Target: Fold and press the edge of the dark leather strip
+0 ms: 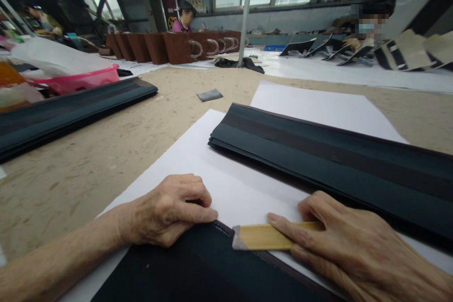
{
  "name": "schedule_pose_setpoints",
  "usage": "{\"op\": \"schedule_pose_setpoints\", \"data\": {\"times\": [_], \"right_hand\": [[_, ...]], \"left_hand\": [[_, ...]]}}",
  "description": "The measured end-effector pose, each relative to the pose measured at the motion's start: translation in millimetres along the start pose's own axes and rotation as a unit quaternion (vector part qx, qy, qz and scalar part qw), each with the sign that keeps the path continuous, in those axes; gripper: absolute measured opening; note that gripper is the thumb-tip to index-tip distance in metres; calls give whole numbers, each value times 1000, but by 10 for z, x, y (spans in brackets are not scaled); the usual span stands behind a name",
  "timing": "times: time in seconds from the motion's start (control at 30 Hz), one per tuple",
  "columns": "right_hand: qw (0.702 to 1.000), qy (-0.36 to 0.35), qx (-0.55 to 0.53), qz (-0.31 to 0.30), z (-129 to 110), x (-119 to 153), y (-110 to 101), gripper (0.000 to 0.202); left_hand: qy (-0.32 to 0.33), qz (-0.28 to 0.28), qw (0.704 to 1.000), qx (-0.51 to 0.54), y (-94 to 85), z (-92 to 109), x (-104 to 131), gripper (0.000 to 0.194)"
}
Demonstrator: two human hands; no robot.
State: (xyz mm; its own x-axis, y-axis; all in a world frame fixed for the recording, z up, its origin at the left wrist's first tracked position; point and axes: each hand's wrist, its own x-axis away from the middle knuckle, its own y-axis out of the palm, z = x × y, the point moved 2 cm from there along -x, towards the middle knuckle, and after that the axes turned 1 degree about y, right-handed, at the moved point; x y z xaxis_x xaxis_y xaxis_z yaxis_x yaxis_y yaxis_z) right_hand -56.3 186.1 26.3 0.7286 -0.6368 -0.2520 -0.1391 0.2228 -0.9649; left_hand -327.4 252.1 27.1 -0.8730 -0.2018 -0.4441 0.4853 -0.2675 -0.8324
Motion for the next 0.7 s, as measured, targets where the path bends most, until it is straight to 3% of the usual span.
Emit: {"op": "schedule_pose_setpoints", "data": {"times": [0.47, 0.7], "right_hand": [[999, -19, 2, 41, -41, -199, 19, 37], [999, -23, 1, 38, -14, -205, 83, 40]], "left_hand": [[-30, -21, 999, 24, -44, -22, 21, 25], [-56, 22, 998, 28, -200, -109, 220, 25]]}}
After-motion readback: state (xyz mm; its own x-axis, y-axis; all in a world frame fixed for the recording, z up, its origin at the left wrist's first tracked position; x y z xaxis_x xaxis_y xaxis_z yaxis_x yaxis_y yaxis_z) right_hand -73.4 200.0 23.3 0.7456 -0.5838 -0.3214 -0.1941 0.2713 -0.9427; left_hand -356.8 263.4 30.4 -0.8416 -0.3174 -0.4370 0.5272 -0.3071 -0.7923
